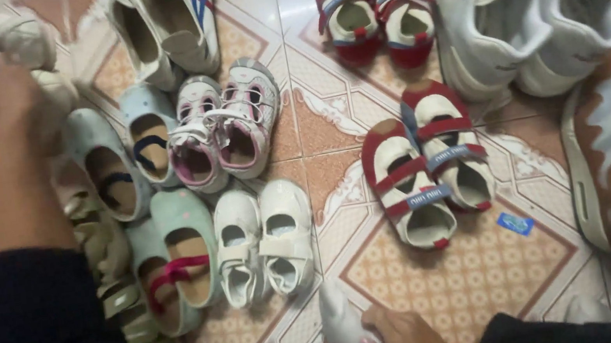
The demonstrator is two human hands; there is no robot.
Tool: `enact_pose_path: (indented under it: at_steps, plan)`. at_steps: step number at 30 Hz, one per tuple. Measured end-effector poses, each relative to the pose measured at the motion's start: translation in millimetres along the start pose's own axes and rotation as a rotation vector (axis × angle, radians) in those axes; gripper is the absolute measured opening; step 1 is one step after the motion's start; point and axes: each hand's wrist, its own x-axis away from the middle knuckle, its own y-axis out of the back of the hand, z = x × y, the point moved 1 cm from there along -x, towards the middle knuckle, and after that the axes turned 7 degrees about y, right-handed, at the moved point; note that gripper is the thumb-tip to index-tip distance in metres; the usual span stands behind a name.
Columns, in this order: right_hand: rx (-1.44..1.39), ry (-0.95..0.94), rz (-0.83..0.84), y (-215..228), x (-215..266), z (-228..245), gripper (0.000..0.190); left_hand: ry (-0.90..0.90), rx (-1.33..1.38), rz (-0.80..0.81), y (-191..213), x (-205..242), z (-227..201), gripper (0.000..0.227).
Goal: The person is threading laces through the eyelets of a pair of white sneakers and then tying the laces while sitting on the floor.
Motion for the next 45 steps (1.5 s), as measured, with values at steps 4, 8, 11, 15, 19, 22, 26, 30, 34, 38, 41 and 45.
enact_pose_path:
  at_steps: [4, 8, 11, 15, 19, 22, 26, 30, 34, 38, 41, 45]
  plan:
    - [-0.040, -0.007, -0.031, 29.2, -26.0, 42.0, 0.022, -0.260, 0.108, -0.033, 79.3, -34.9, 37.5, 0.008]
    - [-0.013, 0.018, -0.086, 38.1, -30.3, 60.5, 0.023, -0.234, 0.241, 0.121, 224.0, 8.0, -86.9, 0.026]
    - [0.064, 0.100, -0.195, 36.5, -20.5, 67.6, 0.022, -0.219, 0.281, 0.250, 309.9, 36.6, -155.1, 0.017]
    - [0.223, 0.200, -0.205, 30.8, 2.2, 74.0, 0.024, -0.342, 0.121, 0.303, 433.2, 100.9, -257.1, 0.021]
    - [0.147, 0.049, -0.167, 37.5, 26.9, 100.4, 0.031, -0.276, 0.108, 0.409, 524.6, 173.7, -339.4, 0.020]
    - [0.024, -0.035, -0.124, 35.5, 45.3, 88.2, 0.032, -0.299, 0.258, 0.429, 543.5, 215.9, -356.9, 0.021]
    - [-0.005, -0.043, 0.062, 67.0, 56.6, 43.9, 0.040, -0.314, 0.357, 0.445, 545.9, 281.8, -373.2, 0.008]
    - [0.342, -0.306, 0.252, 149.8, 49.3, 14.7, 0.046, -0.372, 0.348, 0.458, 535.7, 361.6, -394.9, 0.024]
    - [0.419, -0.277, -0.068, 219.7, 22.4, 7.5, 0.037, -0.654, 0.302, 0.365, 448.8, 418.1, -379.8, 0.037]
    - [0.459, -0.254, -0.097, 230.8, -2.8, -1.4, 0.045, -0.769, 0.348, 0.412, 354.0, 487.0, -360.5, 0.017]
    - [0.457, -0.253, -0.002, 217.0, -26.6, 16.5, 0.061, -0.806, 0.398, 0.473, 299.2, 538.5, -351.8, 0.022]
    - [0.585, -0.188, 0.033, 200.2, -59.9, 3.2, 0.053, -0.736, 0.347, 0.617, 284.9, 561.4, -348.5, 0.039]
